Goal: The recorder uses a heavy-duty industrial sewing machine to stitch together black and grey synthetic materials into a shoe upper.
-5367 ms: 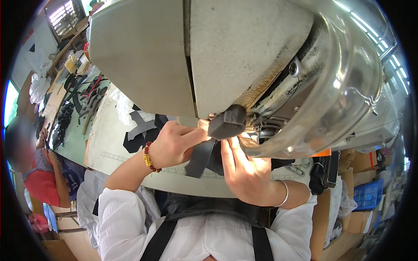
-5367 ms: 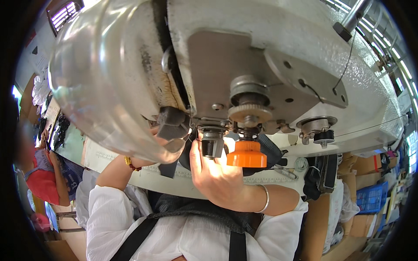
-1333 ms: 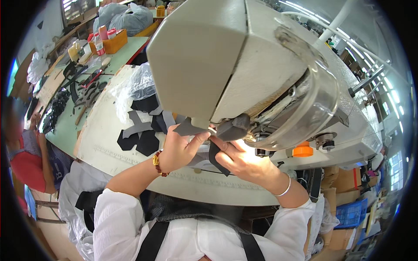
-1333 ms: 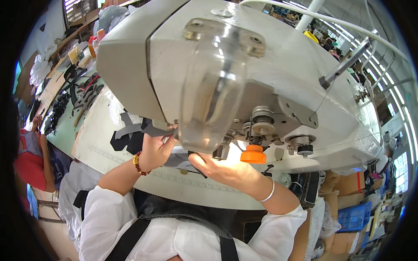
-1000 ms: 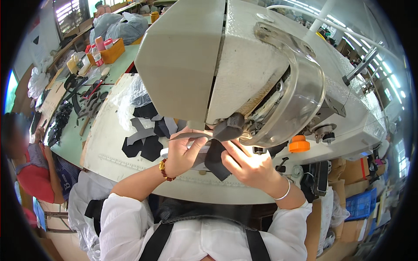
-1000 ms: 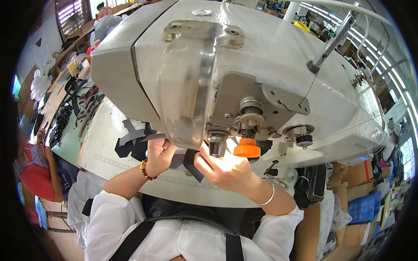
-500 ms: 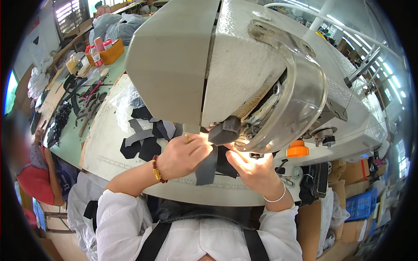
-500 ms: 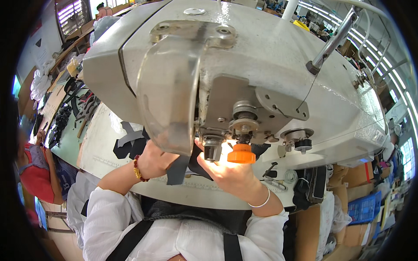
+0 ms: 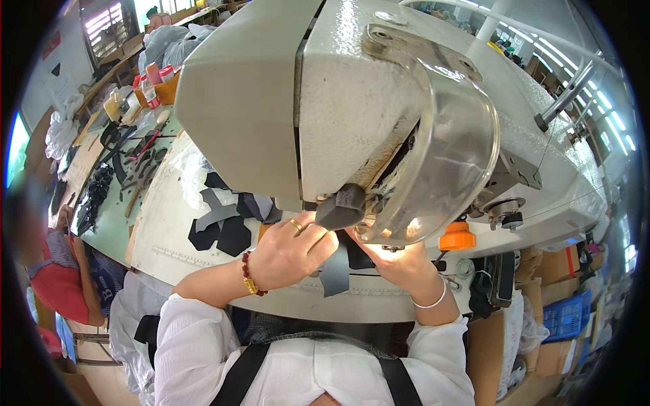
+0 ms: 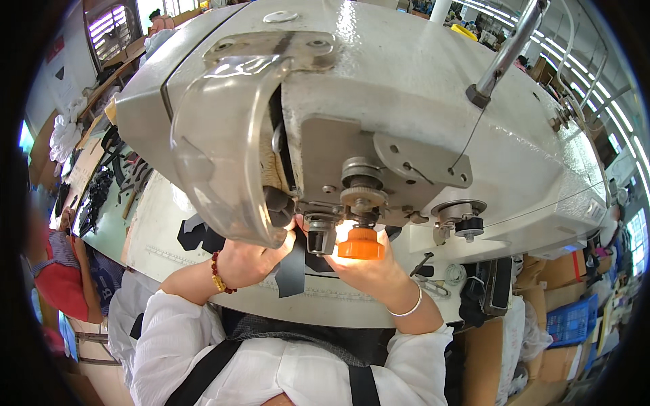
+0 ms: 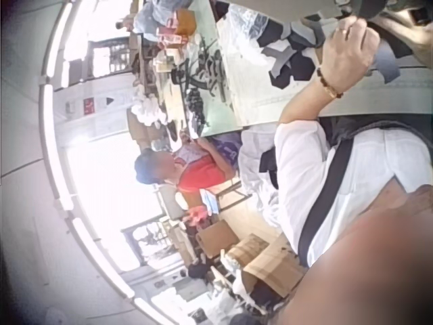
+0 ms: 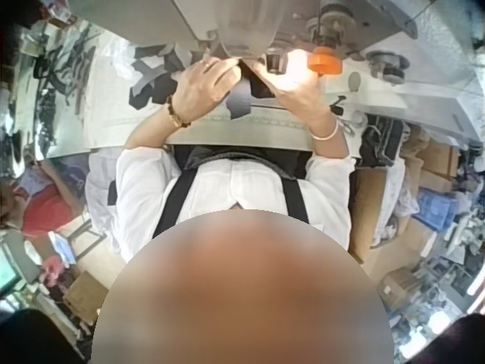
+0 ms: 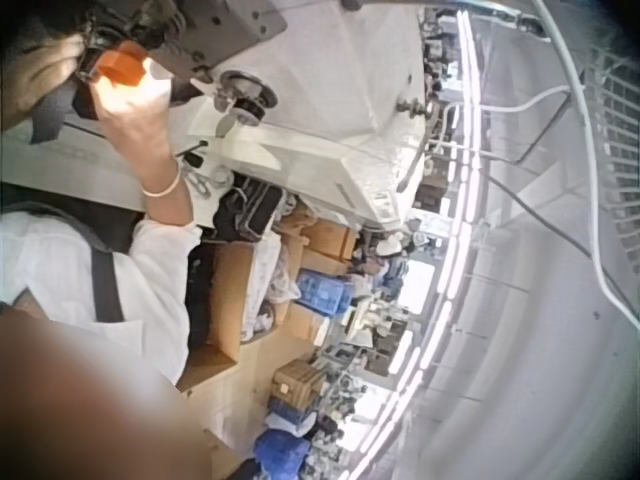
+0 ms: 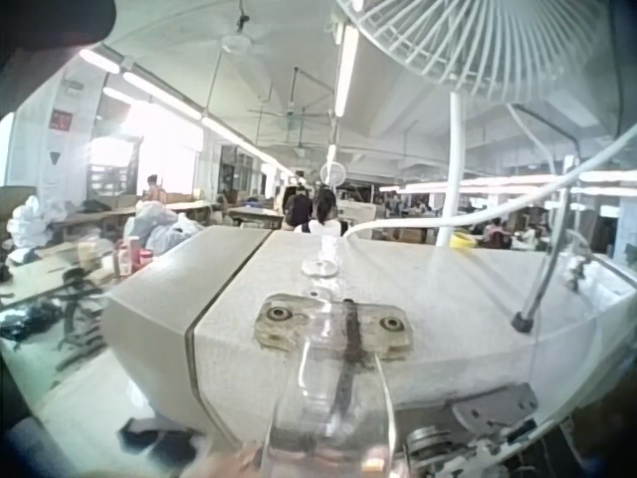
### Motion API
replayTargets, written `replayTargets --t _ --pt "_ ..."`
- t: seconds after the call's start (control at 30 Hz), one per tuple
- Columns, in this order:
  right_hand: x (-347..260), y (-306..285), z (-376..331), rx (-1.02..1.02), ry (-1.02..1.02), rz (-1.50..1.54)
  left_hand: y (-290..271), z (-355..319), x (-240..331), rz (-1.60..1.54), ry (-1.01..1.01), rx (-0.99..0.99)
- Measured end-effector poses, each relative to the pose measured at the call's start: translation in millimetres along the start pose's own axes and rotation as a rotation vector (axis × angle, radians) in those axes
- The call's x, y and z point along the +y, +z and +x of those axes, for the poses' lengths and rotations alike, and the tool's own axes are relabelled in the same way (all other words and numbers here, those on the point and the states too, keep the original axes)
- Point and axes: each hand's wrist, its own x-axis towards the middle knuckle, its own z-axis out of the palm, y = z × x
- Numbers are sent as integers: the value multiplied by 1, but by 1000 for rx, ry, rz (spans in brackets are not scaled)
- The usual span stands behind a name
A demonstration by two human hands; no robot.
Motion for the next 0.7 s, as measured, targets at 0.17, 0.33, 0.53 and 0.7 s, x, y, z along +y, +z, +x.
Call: replayTargets --t 0.17,0.33,0.53,0.7 --pt "4 -3 -1 -73 -29 -75 11 -1 6 22 -15 74" --pt "14 9 3 204 -118 -80 13 -1 7 59 -9 102" --pt "19 19 -2 261 -73 87 8 0 2 24 -5 64" --pt "12 16 -11 48 -52 -45 9 -2 -5 5 33 68"
